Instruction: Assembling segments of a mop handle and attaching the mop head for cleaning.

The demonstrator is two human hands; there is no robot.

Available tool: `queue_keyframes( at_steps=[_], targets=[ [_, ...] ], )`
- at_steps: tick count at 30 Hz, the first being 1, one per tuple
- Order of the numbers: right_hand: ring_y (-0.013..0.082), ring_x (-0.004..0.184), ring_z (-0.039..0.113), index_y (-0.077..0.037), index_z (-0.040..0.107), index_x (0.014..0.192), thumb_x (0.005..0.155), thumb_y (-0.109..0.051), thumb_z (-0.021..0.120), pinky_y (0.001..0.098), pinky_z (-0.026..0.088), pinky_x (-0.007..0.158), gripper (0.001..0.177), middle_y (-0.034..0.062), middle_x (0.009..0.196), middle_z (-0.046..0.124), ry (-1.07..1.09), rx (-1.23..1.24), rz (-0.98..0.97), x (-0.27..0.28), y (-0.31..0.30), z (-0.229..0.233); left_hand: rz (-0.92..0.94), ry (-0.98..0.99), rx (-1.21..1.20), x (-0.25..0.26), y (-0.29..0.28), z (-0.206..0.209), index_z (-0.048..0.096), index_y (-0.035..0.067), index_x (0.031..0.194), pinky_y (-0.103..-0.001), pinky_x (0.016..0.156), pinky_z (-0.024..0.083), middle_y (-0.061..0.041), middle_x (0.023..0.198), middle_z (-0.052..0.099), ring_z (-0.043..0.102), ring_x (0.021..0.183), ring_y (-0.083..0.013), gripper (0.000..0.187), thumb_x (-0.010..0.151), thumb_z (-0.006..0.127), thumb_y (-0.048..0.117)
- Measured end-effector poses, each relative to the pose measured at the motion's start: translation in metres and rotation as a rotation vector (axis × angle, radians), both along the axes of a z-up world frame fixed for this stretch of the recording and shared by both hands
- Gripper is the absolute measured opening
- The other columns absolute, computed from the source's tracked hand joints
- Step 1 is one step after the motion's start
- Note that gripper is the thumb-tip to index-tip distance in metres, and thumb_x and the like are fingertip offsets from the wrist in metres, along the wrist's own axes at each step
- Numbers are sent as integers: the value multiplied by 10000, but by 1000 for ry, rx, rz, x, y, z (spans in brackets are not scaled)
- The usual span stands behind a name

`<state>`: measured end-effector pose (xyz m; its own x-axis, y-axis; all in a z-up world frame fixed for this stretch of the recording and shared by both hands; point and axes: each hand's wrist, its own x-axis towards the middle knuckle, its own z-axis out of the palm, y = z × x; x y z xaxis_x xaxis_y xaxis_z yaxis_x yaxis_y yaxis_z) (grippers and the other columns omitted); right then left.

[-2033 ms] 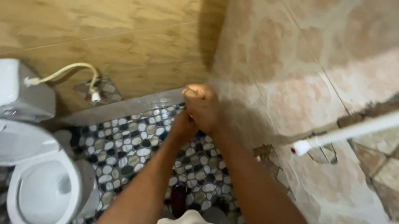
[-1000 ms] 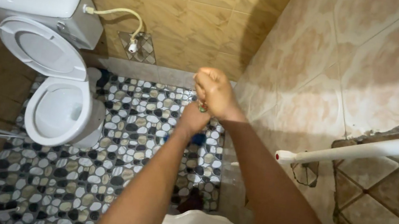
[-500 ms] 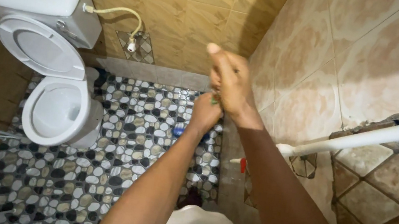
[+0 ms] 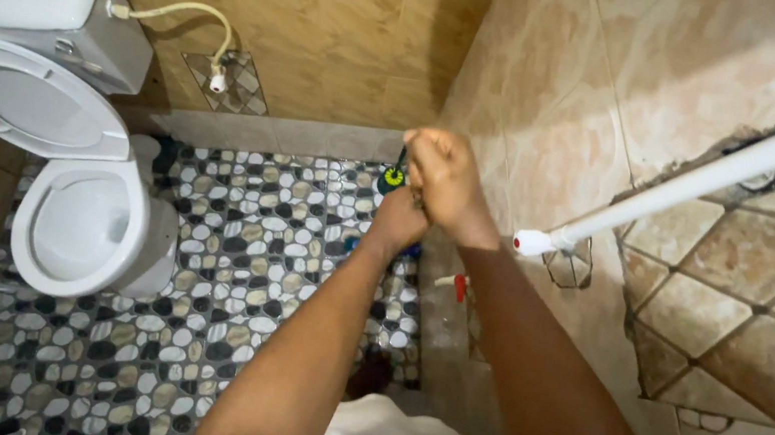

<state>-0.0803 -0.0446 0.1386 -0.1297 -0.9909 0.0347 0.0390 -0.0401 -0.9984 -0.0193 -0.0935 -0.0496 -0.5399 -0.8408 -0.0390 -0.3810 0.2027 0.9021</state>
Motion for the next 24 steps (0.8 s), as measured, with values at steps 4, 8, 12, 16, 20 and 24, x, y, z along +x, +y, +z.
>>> queue_keyframes(
  at_steps=[4,8,12,16,20,24],
  targets=[
    [83,400,336,-149,447,615,997,-222,563,288,275,382,407,-44,498,422,-56,64,-54,4,7,32,89,-65,34,2,29,49,751,47,966,-450,870,530,-228,1036,753,718,1018,-390,340,867,617,344],
    [102,415,337,-166,422,622,1023,-269,554,297,303,412,435,-42,507,409,-59,-45,-67,-1,21,47,164,-25,210,10,48,93,731,-15,884,-487,804,539,-260,938,754,717,928,-403,393,864,599,354],
    [108,456,348,-163,429,663,1053,-299,544,297,316,466,429,-33,534,408,-129,-180,-66,2,35,67,82,-22,58,13,45,112,748,16,915,-469,802,537,-244,904,731,724,903,-386,468,908,624,467],
    [109,444,347,-155,421,640,1067,-307,559,295,311,456,474,-29,526,407,-69,-199,-102,16,45,64,1,41,114,31,45,104,740,12,922,-463,785,549,-225,877,753,733,880,-365,442,882,670,447],
    [106,431,368,-150,444,636,1037,-309,574,292,306,425,451,-23,525,451,15,-46,-65,35,59,37,49,101,171,55,61,77,697,56,1082,-424,873,515,-183,1044,744,706,1012,-321,404,866,679,397],
    [113,430,390,-135,463,633,1002,-288,588,291,330,434,419,-4,511,471,-51,-7,3,50,83,14,130,-64,194,79,97,49,708,40,1075,-435,917,515,-222,1083,732,694,1059,-355,424,880,672,415]
  ],
)
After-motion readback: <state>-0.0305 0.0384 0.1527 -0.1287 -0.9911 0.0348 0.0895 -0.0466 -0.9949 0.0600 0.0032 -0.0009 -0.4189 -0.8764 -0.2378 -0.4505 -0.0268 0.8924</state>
